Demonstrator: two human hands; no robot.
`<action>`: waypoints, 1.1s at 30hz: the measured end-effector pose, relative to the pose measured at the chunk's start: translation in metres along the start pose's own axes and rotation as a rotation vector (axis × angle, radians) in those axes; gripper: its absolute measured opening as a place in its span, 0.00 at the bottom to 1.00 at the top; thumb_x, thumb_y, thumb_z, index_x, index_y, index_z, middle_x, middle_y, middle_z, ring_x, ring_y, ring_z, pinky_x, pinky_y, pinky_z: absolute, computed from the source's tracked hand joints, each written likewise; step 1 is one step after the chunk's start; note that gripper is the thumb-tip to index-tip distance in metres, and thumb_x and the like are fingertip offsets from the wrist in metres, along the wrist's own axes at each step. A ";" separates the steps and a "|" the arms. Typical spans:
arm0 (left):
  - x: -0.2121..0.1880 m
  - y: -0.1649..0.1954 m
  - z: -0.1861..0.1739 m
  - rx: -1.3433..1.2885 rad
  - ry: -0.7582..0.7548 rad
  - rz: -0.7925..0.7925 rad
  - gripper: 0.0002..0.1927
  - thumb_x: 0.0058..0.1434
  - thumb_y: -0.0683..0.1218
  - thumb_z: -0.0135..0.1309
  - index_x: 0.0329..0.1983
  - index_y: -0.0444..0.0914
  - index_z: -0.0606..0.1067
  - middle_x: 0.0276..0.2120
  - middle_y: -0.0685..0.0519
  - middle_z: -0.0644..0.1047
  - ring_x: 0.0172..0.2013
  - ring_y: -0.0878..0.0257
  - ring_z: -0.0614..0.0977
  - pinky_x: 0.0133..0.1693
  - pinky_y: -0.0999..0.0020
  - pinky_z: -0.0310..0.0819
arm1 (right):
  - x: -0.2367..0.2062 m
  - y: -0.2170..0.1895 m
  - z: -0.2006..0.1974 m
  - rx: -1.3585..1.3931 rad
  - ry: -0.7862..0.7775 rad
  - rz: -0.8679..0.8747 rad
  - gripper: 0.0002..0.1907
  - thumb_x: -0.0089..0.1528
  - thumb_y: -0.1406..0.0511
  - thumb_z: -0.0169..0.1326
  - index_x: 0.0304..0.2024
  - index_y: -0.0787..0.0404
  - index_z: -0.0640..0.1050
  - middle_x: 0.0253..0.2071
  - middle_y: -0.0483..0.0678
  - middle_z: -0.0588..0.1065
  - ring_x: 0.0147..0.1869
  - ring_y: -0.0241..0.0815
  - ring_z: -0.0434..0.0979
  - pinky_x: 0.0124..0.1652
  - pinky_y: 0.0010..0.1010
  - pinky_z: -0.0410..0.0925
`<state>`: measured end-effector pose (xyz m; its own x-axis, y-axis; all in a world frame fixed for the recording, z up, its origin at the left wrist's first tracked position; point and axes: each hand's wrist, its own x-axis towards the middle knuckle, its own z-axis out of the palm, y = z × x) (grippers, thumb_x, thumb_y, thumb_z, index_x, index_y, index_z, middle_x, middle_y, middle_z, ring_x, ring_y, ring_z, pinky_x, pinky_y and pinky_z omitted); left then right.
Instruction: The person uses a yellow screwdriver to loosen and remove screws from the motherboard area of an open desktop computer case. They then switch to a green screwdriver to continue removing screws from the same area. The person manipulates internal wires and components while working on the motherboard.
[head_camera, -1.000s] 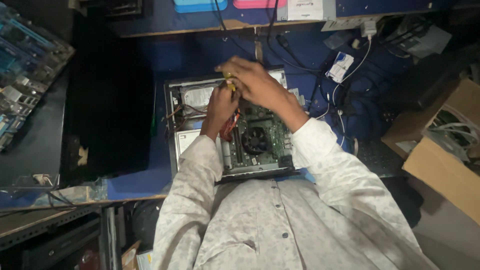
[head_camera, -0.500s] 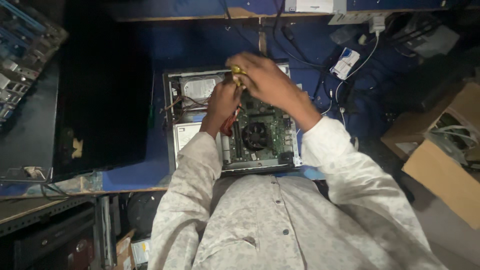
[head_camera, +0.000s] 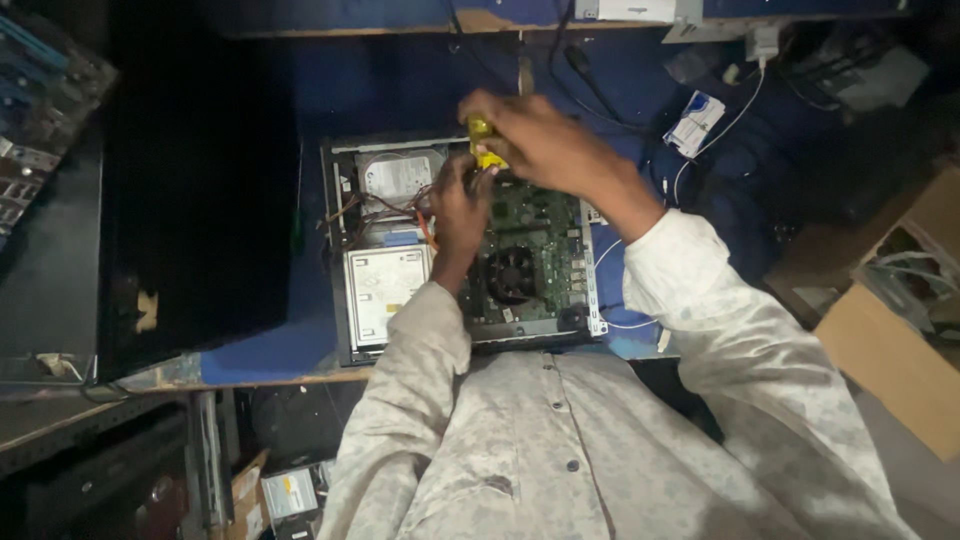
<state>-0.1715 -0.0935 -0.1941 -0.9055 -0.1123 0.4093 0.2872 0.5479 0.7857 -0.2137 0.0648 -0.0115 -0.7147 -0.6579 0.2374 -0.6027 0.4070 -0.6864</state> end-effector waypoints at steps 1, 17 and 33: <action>0.009 -0.010 0.003 0.018 0.019 0.010 0.13 0.64 0.45 0.60 0.47 0.35 0.72 0.42 0.45 0.80 0.41 0.48 0.83 0.45 0.53 0.76 | 0.011 0.008 -0.002 -0.016 0.014 -0.028 0.17 0.68 0.72 0.56 0.57 0.60 0.68 0.43 0.59 0.78 0.47 0.63 0.80 0.39 0.48 0.69; 0.184 -0.142 0.069 -0.035 -0.241 0.150 0.08 0.65 0.42 0.60 0.41 0.36 0.72 0.35 0.43 0.79 0.37 0.44 0.82 0.40 0.50 0.73 | 0.124 0.157 -0.013 -0.053 0.176 0.069 0.25 0.63 0.78 0.57 0.60 0.62 0.68 0.45 0.62 0.78 0.42 0.61 0.82 0.36 0.44 0.72; 0.171 -0.236 0.163 -0.347 -0.539 0.073 0.12 0.68 0.42 0.61 0.52 0.36 0.73 0.41 0.45 0.83 0.42 0.54 0.88 0.44 0.63 0.81 | 0.088 0.269 0.078 -0.205 0.201 0.193 0.27 0.62 0.78 0.56 0.63 0.61 0.67 0.45 0.58 0.78 0.41 0.55 0.83 0.38 0.41 0.74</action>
<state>-0.4452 -0.1070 -0.3855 -0.8837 0.3968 0.2484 0.3569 0.2278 0.9059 -0.4110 0.0674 -0.2289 -0.8655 -0.4273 0.2614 -0.4943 0.6440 -0.5839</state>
